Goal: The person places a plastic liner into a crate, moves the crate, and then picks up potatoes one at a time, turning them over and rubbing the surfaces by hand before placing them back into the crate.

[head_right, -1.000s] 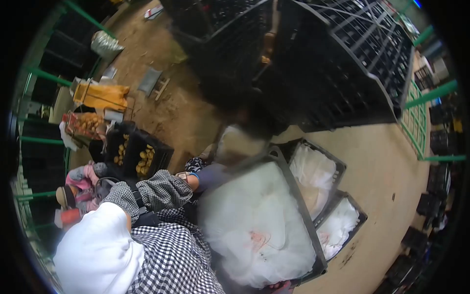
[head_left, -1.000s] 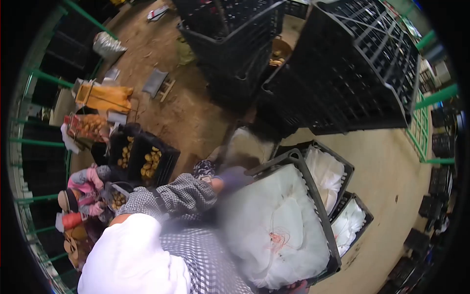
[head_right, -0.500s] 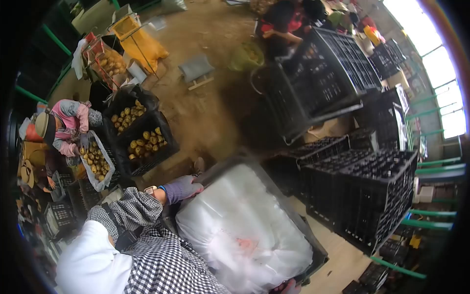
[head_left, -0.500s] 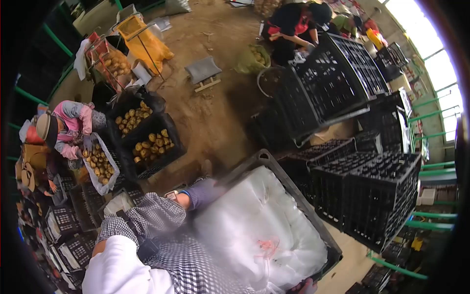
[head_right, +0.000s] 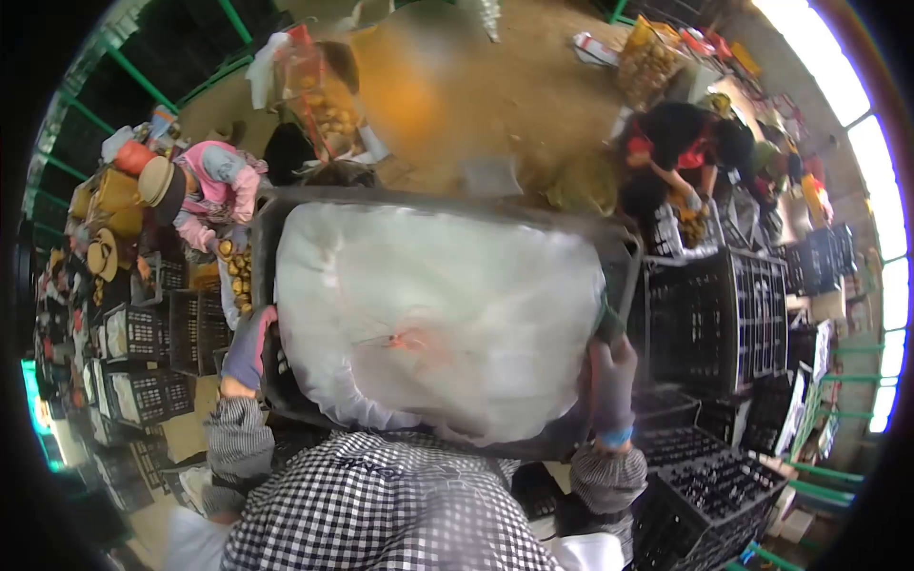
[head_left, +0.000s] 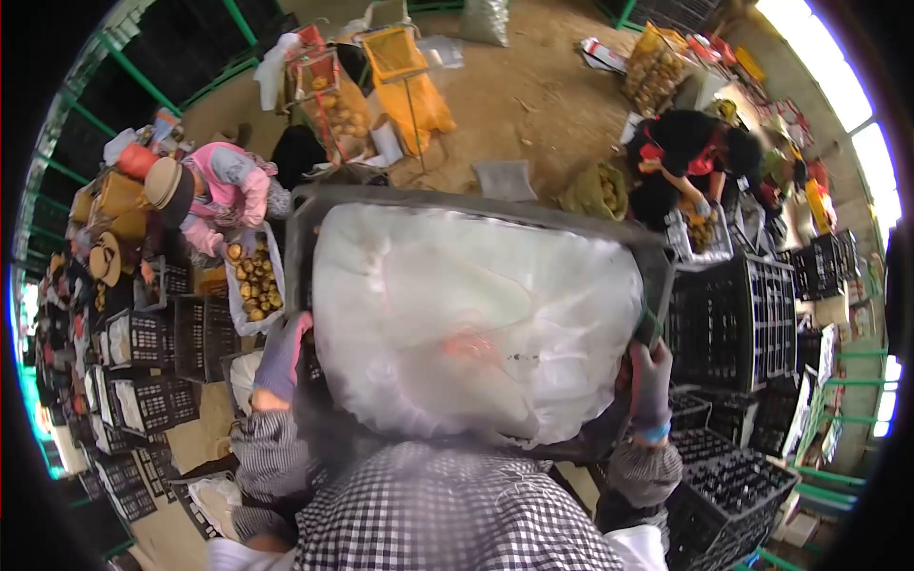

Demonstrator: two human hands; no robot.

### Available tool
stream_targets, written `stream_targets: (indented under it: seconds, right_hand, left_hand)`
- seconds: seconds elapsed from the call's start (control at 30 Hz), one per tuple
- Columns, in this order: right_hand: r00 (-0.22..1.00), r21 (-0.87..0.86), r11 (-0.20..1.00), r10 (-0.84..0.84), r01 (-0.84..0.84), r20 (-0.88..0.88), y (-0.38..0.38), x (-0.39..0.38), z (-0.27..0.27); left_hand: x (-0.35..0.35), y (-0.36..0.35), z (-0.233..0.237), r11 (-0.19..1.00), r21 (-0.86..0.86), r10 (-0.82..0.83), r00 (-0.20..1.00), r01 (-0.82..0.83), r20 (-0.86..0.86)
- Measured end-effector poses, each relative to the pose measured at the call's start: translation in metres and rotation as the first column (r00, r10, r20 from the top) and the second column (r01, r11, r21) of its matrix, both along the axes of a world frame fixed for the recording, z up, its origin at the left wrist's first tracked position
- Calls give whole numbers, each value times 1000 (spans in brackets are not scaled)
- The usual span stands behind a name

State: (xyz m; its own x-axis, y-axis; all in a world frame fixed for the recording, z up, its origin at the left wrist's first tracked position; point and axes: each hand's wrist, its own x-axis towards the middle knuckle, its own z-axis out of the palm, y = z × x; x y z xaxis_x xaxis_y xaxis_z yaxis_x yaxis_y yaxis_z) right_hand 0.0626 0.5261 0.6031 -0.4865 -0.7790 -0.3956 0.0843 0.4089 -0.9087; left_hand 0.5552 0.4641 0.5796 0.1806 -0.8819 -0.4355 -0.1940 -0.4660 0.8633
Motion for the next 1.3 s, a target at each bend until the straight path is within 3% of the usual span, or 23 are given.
stream_targets:
  seconds: [0.1, 0.2, 0.23, 0.3, 0.37, 0.43, 0.47, 0.57, 0.67, 0.7, 0.73, 0.83, 0.93, 1.0, 1.1, 1.2, 1.3]
  right_hand:
    - [948, -74, 945, 318, -318, -12, -119, 2, 17]
    - [832, -64, 831, 554, -553, 0, -228, 18, 12]
    - [777, -62, 776, 629, -627, 14, -267, 20, -9]
    - [658, 14, 658, 751, -753, 53, -331, 20, -51]
    - [547, 75, 542, 834, -837, 69, -408, 33, -98]
    - [443, 121, 430, 887, -895, 127, -470, 47, -128]
    - [389, 147, 368, 906, -918, 165, -496, 65, -130]
    - [42, 186, 33, 998, -982, 45, -523, 122, -93]
    - [-171, 141, -184, 980, -973, 99, -533, 174, -101]
    - [-215, 131, -227, 971, -965, 102, -531, 191, -98]
    - [-286, 146, -296, 954, -944, 86, -535, 207, -93]
    - [-453, 78, -463, 884, -883, 117, -538, 262, -84]
    - [-505, 198, -509, 860, -838, 76, -548, 309, -90]
    - [-622, 192, -630, 776, -752, 108, -570, 354, -119]
    - [-695, 182, -707, 707, -684, 133, -586, 398, -139]
    - [-798, 315, -776, 596, -546, 86, -602, 417, -124]
    - [-840, 406, -766, 542, -499, -9, -608, 425, -127]
  left_hand:
    - [13, 37, -21, 964, -252, -2, 948, 87, 320]
    - [-8, 67, -65, 848, -377, 463, 867, -373, 184]
    - [-23, 56, -66, 685, -52, 705, 679, -727, -203]
    - [-80, 46, -31, 711, 5, 703, 709, -704, -57]
    - [-129, 17, -1, 503, 192, 860, 467, -842, -206]
    - [-181, 10, -13, 328, 95, 943, 320, -940, -92]
    - [-193, 16, -31, 195, 197, 977, 172, -961, -127]
    - [-243, 46, -68, 53, 198, 989, 24, -979, -144]
    - [-280, 70, -99, -78, 224, 958, -136, -971, -254]
    - [-295, 61, -88, -226, 214, 952, -262, -950, -160]
    - [-314, 58, -91, -287, 230, 932, -327, -930, -157]
    - [-348, 48, -86, -372, 207, 906, -402, -905, -132]
    - [-383, 4, -105, -573, 189, 803, -592, -798, -66]
    - [-397, -39, -96, -663, 198, 725, -685, -722, -71]
    - [-426, -129, -106, -803, 267, 526, -844, -533, -104]
    - [-445, -201, -106, -759, 496, 514, -855, -422, 60]
    - [-509, -273, -205, -826, 304, 538, -826, -475, 170]
